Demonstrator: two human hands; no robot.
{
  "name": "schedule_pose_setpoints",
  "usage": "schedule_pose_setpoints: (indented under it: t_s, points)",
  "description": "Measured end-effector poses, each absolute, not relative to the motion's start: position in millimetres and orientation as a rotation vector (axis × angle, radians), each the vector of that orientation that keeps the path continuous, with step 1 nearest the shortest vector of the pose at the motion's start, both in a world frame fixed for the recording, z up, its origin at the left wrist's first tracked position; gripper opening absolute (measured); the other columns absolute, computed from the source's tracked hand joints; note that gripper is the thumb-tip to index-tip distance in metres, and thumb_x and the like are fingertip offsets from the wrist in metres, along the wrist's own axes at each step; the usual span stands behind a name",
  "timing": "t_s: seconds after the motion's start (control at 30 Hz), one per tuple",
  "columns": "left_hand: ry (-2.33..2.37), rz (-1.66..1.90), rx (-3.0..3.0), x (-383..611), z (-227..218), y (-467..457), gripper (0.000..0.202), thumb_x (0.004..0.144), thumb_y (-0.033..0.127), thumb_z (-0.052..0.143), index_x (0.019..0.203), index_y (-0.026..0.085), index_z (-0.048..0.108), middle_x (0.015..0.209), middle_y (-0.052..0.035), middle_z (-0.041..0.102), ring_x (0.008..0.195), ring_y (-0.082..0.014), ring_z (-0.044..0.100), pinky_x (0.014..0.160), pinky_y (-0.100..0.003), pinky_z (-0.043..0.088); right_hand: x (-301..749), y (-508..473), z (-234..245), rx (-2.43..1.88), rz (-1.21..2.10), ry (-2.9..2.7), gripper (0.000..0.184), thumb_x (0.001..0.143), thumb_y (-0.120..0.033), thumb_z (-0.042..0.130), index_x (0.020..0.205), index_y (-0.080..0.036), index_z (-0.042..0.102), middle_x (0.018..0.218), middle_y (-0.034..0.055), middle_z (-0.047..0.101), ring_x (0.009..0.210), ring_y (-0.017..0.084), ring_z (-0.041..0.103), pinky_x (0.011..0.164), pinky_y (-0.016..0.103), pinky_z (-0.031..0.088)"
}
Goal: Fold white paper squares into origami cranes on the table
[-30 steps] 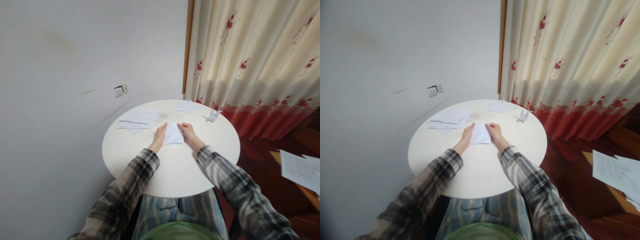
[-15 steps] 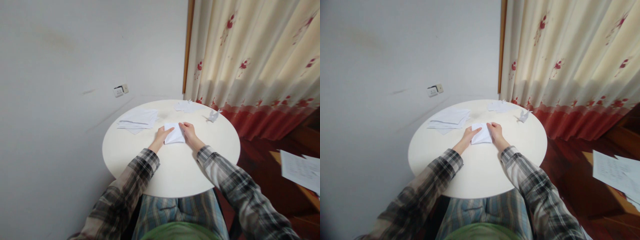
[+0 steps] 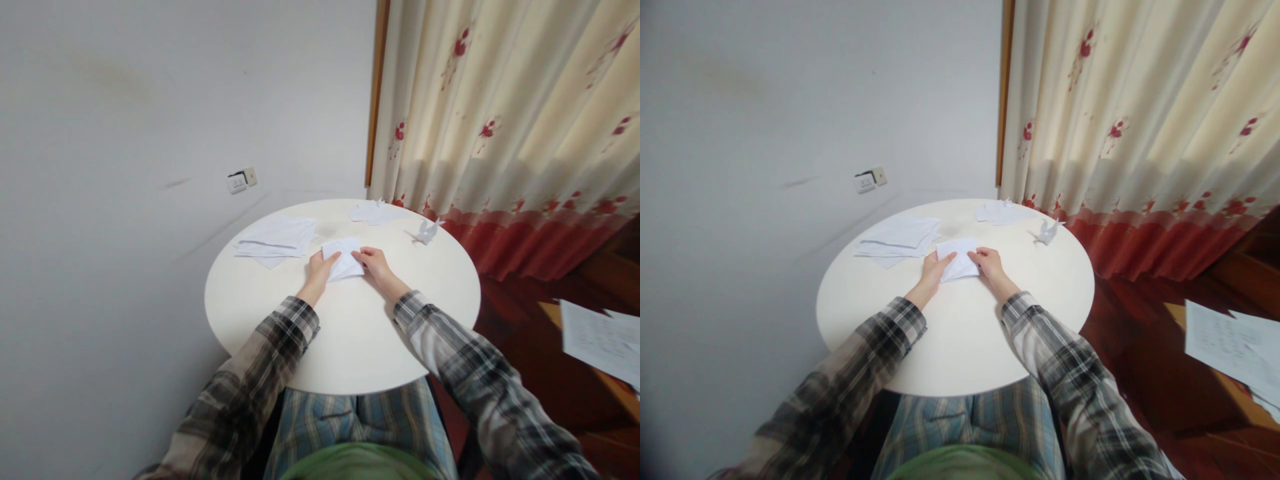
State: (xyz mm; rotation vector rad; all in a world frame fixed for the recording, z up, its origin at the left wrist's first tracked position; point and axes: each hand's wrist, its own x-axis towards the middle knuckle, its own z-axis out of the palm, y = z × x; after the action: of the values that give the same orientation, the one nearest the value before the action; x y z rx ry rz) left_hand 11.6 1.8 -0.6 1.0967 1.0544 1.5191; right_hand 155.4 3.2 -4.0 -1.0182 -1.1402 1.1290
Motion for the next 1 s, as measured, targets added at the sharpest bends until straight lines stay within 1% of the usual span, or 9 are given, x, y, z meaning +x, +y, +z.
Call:
schedule_pose_setpoints:
  t_s: [0.13,0.33,0.47,0.6,0.77,1.0]
  points:
    - [1.082,1.642,1.047,10.2,0.1,2.9,0.035,0.060,0.025,0.070,0.092,0.011,0.063,0.100,-0.0127,0.066,0.084,-0.0210,0.062,0.074,-0.032,0.049,155.1,2.3,-3.2,-1.045,1.144,-1.180,0.023,0.051,-0.032,0.070,0.059,-0.013,0.060,0.050,-0.0033,0.051,0.048,0.007,0.039,0.048,0.023,0.027]
    - [1.124,1.723,1.005,10.0,4.3,0.0,0.029,0.064,0.022,0.067,0.091,0.012,0.062,0.099,-0.0125,0.066,0.085,-0.0216,0.063,0.074,-0.032,0.050,154.1,0.3,0.4,-1.077,1.211,-1.143,0.018,0.048,-0.027,0.070,0.057,-0.013,0.061,0.053,-0.0019,0.055,0.049,0.008,0.045,0.052,0.023,0.035]
    - [1.123,1.733,0.984,9.7,4.2,0.0,0.028,0.065,0.022,0.067,0.091,0.013,0.062,0.099,-0.0123,0.066,0.084,-0.0216,0.063,0.074,-0.032,0.050,153.5,0.3,-0.8,-1.095,1.207,-1.140,0.016,0.050,-0.025,0.068,0.060,-0.014,0.061,0.055,-0.0009,0.058,0.050,0.009,0.049,0.053,0.023,0.039]
    - [1.077,1.728,0.990,9.7,0.6,3.4,0.030,0.065,0.023,0.067,0.093,0.013,0.061,0.101,-0.0119,0.066,0.087,-0.0213,0.063,0.076,-0.032,0.050,152.3,0.1,-1.2,-1.106,1.129,-1.140,0.014,0.054,-0.025,0.065,0.062,-0.015,0.061,0.055,-0.0011,0.059,0.051,0.010,0.050,0.054,0.024,0.041]
    - [1.042,1.704,0.991,10.2,-1.1,5.9,0.029,0.066,0.026,0.065,0.092,0.012,0.062,0.102,-0.0117,0.066,0.090,-0.0208,0.062,0.078,-0.030,0.049,152.3,4.1,-2.2,-1.106,1.019,-1.116,0.014,0.056,-0.025,0.063,0.066,-0.016,0.062,0.055,-0.0005,0.059,0.050,0.011,0.051,0.052,0.025,0.041]
    - [1.000,1.651,0.993,10.5,-5.1,10.7,0.031,0.065,0.028,0.066,0.091,0.012,0.062,0.100,-0.0110,0.066,0.090,-0.0201,0.062,0.075,-0.029,0.049,156.0,10.2,-4.0,-1.097,0.900,-1.065,0.014,0.055,-0.027,0.063,0.065,-0.016,0.062,0.053,-0.0002,0.058,0.050,0.011,0.049,0.049,0.025,0.038]
